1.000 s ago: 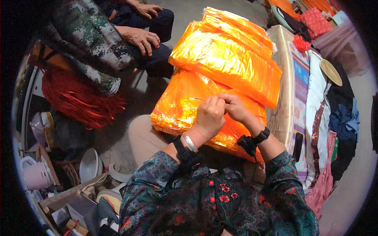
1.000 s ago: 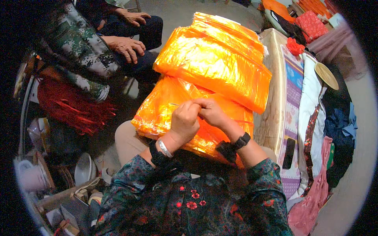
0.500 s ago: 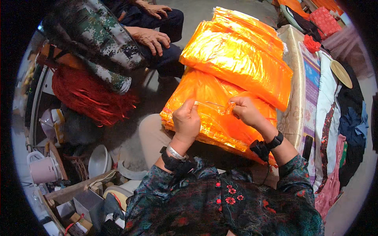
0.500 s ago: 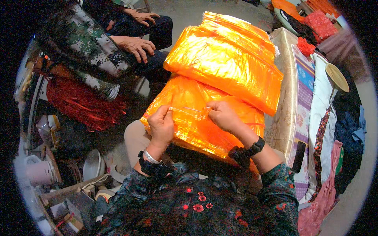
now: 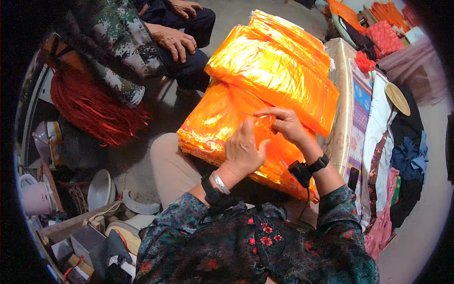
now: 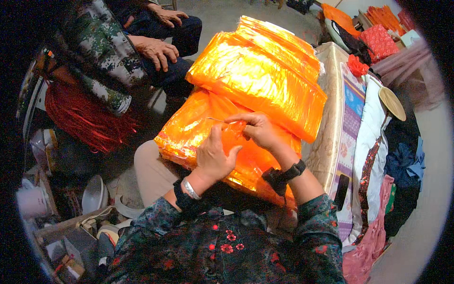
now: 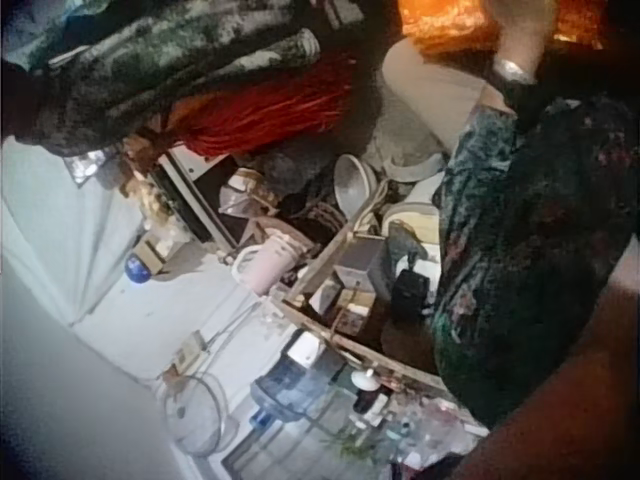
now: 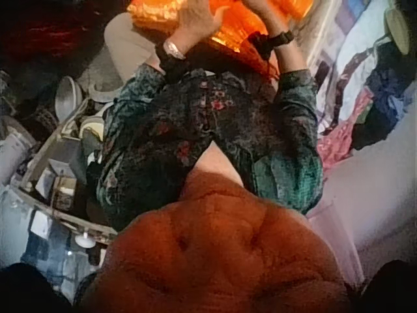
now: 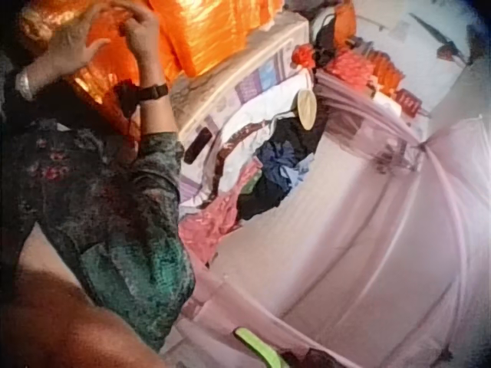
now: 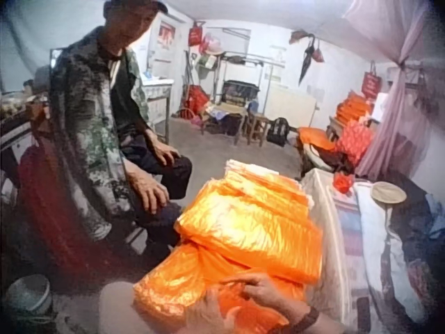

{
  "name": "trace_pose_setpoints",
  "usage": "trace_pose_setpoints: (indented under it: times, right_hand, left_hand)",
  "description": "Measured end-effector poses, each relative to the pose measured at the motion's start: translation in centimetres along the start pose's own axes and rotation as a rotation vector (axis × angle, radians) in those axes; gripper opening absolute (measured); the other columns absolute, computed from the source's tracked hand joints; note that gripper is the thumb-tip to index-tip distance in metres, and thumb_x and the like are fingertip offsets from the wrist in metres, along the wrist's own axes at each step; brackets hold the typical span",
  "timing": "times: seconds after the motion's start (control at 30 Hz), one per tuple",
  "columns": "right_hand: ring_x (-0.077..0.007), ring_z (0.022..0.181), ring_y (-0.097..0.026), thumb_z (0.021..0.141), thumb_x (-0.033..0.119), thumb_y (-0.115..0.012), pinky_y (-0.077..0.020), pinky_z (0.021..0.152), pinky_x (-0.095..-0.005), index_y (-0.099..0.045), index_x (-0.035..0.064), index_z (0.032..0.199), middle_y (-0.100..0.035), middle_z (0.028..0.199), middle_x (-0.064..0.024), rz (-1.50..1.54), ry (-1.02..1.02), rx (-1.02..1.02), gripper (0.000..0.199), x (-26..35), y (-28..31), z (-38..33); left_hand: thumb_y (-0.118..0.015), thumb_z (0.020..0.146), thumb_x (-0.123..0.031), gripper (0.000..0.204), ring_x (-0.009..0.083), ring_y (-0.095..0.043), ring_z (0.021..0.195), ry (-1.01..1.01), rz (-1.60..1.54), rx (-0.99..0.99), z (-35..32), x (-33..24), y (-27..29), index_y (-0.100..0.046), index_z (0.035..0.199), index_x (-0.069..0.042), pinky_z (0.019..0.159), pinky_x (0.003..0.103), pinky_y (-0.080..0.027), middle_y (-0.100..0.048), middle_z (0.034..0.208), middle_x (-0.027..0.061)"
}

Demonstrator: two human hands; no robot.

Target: Tying red strings to bundle stacks of orange plastic sheets.

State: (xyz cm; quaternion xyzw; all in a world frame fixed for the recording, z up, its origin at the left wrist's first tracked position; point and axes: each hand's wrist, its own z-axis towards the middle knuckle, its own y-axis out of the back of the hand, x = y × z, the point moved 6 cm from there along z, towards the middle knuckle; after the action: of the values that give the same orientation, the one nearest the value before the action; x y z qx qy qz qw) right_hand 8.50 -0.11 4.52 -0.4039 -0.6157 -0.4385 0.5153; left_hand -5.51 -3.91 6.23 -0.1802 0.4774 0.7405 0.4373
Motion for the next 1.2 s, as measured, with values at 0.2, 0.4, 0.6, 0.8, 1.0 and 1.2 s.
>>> trace_pose_setpoints:
  times: [0.2,0.4,0.6,0.8,1.0,1.2]
  right_hand:
    - [-0.0038,0.053,-0.046,0.071,-0.004,-0.047,-0.0366,0.049,-0.0173,-0.067,0.005,0.101,-0.061,0.074,0.0008,-0.154,-0.211,0.099,0.037,1.4,2.4,1.0]
    - [-0.0083,0.054,-0.047,0.065,-0.008,-0.046,-0.0402,0.052,-0.0226,-0.067,0.0059,0.1,-0.059,0.072,-0.0013,-0.446,-0.273,0.258,0.043,3.0,0.5,1.0]
    - [-0.0091,0.055,-0.047,0.067,-0.007,-0.046,-0.0407,0.052,-0.0244,-0.065,0.0079,0.106,-0.055,0.067,-0.0025,-0.68,-0.235,0.281,0.046,4.4,-1.0,0.9]
    - [-0.0152,0.058,-0.056,0.072,-0.001,-0.049,-0.0454,0.055,-0.03,-0.06,0.0072,0.112,-0.062,0.069,-0.0074,-0.507,-0.322,0.214,0.042,2.5,-2.4,1.0]
    - [-0.0076,0.051,-0.048,0.072,-0.003,-0.048,-0.0396,0.047,-0.0217,-0.064,0.0078,0.107,-0.055,0.063,0.0005,-0.245,-0.399,0.131,0.039,2.0,0.4,0.8]
    - [-0.0044,0.046,-0.042,0.07,-0.006,-0.045,-0.0332,0.044,-0.0188,-0.067,0.005,0.099,-0.053,0.058,0.0014,-0.343,-0.356,0.099,0.038,4.0,2.3,2.0]
  left_hand:
    - [-0.04,0.072,0.011,0.028,0.0266,-0.061,0.071,0.461,-0.707,-0.022,-0.1,5.1,-0.3,-0.047,0.097,0.0,0.062,0.037,-0.048,-0.06,0.084,0.0154]
    - [-0.033,0.068,0.014,0.04,0.0106,-0.057,0.068,0.862,-1.125,-0.051,-1.1,7.8,-1.4,-0.047,0.103,-0.001,0.049,0.021,-0.047,-0.058,0.095,0.0111]
    - [-0.035,0.069,0.013,0.035,0.0222,-0.061,0.074,0.422,-0.668,-0.081,0.5,6.2,0.6,-0.049,0.099,0.001,0.061,0.031,-0.05,-0.06,0.094,0.0122]
    - [-0.048,0.069,0.005,0.032,0.0408,-0.056,0.071,0.069,-0.213,0.022,0.5,1.8,-0.2,-0.049,0.1,-0.001,0.061,0.047,-0.045,-0.058,0.075,0.0199]
    - [-0.057,0.072,-0.001,0.029,0.0411,-0.056,0.077,0.118,-0.385,-0.177,0.1,0.5,1.1,-0.046,0.099,-0.001,0.068,0.045,-0.044,-0.056,0.084,0.0221]
    - [-0.049,0.079,-0.003,0.024,0.0219,-0.049,0.044,0.762,-0.778,0.238,-1.6,2.8,-4.3,-0.038,0.101,-0.002,0.04,0.034,-0.04,-0.052,0.072,0.0141]
